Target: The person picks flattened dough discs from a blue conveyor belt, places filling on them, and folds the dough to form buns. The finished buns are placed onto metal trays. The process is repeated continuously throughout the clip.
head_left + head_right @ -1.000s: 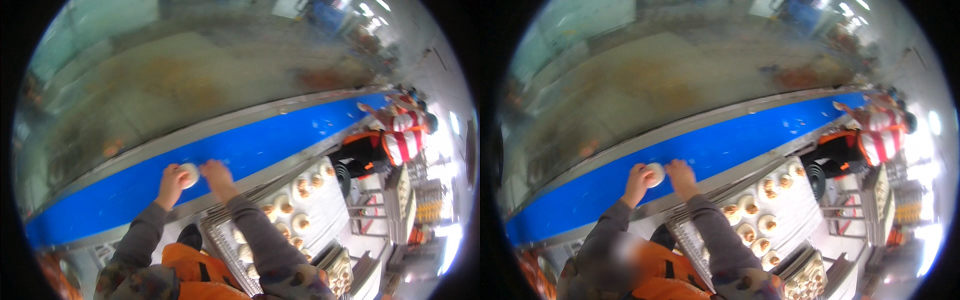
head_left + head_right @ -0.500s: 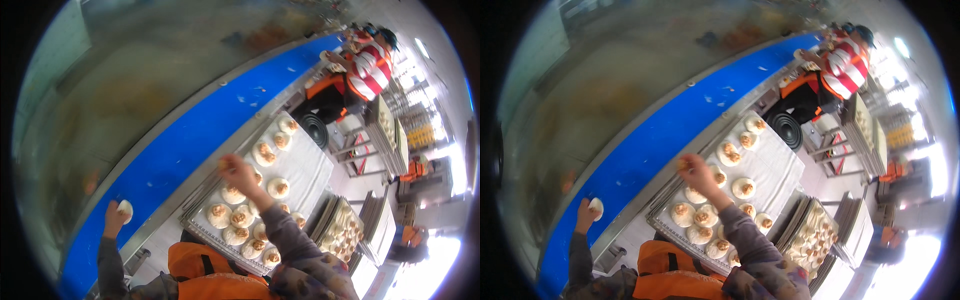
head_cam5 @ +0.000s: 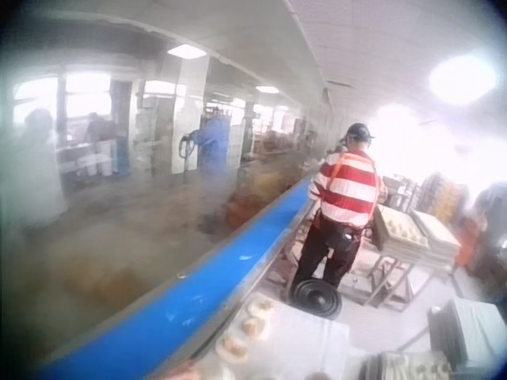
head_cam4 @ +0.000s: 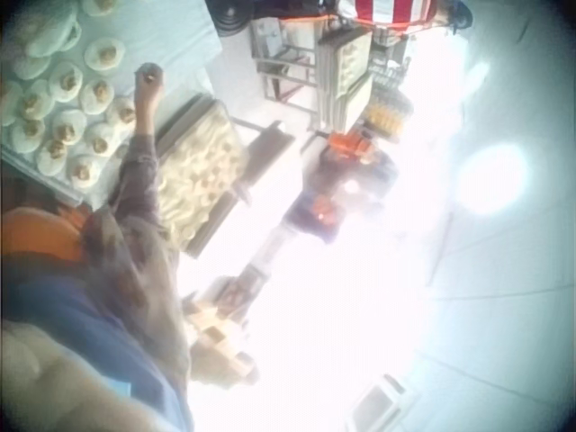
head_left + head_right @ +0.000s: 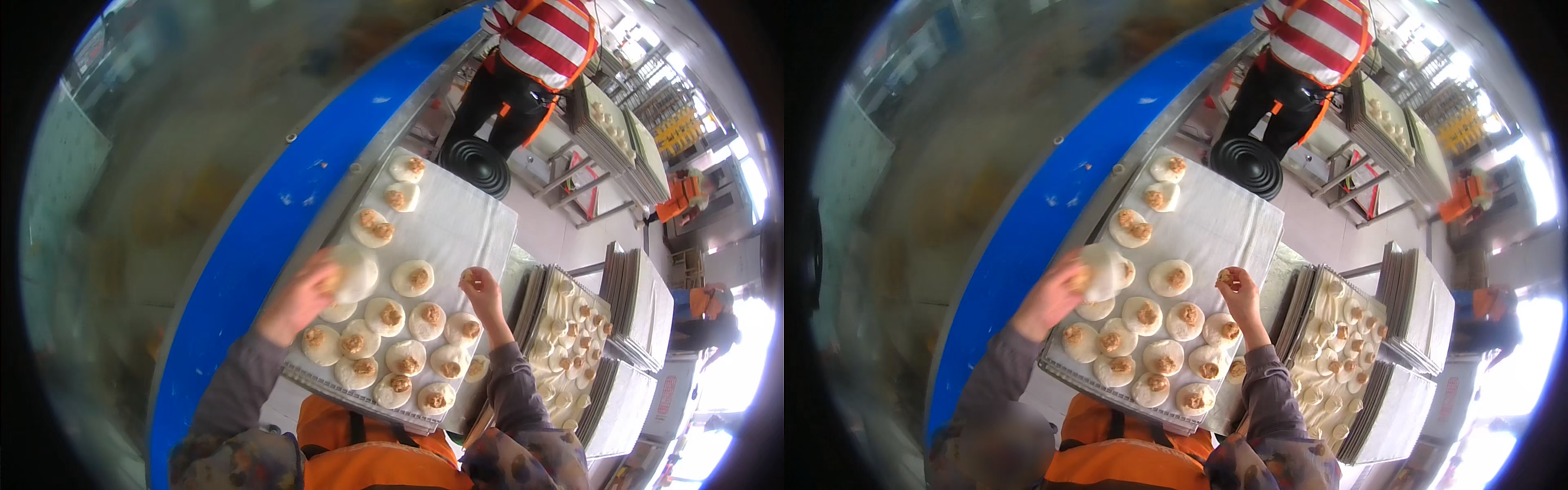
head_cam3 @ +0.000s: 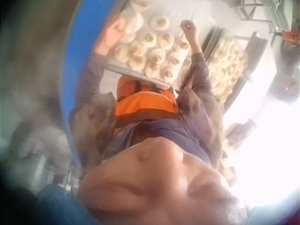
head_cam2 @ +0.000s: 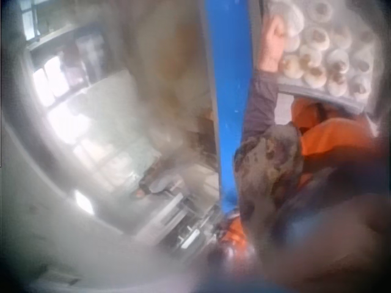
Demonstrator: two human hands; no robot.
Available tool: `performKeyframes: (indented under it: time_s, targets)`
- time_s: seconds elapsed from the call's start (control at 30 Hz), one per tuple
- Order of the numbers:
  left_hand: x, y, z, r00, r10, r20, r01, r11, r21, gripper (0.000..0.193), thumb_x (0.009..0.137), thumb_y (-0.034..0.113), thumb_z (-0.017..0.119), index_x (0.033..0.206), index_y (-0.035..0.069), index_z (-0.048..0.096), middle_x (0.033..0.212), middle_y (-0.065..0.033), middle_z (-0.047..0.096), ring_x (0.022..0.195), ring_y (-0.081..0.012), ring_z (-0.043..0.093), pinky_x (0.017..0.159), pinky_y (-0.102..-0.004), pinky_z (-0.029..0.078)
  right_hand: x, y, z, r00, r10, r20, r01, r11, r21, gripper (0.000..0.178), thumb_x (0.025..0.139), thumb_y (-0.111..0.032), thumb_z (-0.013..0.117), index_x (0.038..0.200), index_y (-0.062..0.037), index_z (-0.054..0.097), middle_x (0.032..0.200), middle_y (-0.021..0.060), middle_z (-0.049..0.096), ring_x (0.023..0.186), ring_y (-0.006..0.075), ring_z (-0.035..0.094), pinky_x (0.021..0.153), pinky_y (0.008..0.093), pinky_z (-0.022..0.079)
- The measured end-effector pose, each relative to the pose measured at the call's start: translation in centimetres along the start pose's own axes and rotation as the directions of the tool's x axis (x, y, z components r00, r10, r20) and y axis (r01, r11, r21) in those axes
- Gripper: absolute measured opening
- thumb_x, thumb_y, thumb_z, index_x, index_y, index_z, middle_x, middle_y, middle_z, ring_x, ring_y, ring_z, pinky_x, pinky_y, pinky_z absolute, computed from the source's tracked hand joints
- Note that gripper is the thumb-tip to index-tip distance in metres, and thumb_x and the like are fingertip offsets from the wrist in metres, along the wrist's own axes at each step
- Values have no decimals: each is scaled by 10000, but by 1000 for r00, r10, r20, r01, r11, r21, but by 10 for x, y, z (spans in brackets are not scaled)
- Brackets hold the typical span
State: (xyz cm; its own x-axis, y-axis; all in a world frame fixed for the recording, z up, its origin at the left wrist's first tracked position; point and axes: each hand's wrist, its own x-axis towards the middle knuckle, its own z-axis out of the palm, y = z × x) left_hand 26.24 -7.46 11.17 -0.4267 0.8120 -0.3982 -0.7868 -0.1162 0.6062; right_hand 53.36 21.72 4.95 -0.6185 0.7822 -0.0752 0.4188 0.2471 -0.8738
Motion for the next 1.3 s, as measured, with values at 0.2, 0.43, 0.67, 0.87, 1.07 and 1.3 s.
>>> performKeyframes:
  time_s: [0.2,0.43,0.67,0.87,1.07,1.3]
  targets:
    - [121,-103,135,919,-249,307,165,947,274,464,937,200,685,1344,51,519,1000,-54,632,894,-131,609,732,-308,503,-10,6,-47,948,207,-242,-174,973,152,306,876,-60,701,1172,-12,639,962,72,721,823,121,699,754,275,566]
    - [159,-180,144,922,54,383,-382,-29,924,711,721,130,859,1324,-23,515,1124,-244,613,1106,-437,593,964,-452,483,-11,13,-33,969,-126,-213,95,984,-152,347,802,-69,773,1136,-37,680,1038,112,690,935,238,700,816,349,552]
    - [136,-162,163,801,266,537,-444,-337,830,698,741,213,855,1308,-1,509,1423,-299,455,1326,-459,447,1083,-509,407,-22,6,-25,915,-367,-166,257,849,-461,490,848,-176,752,1314,-109,618,1201,177,627,1074,361,628,904,431,523]
    - [129,-238,258,603,297,741,-760,-67,646,471,851,142,769,1262,40,562,1298,-179,580,1214,-352,569,1019,-421,477,-64,66,-202,822,47,-568,-100,993,-63,358,868,-67,689,1224,-85,660,1107,112,682,948,237,711,813,402,563]
    - [149,-348,337,798,47,601,-596,213,774,394,865,149,752,1210,50,591,1207,-138,615,1050,-295,622,899,-413,509,-98,141,-349,943,128,-307,-263,853,-450,311,874,-195,706,1154,-60,693,972,130,733,895,294,712,789,401,553]
    - [144,-410,364,638,-15,770,-745,-267,612,491,824,148,776,1268,48,593,1285,-144,596,1158,-330,577,1010,-421,477,-117,170,-352,960,-178,-216,19,811,-584,346,861,-160,709,1198,-94,662,1022,117,678,996,343,645,867,446,523]
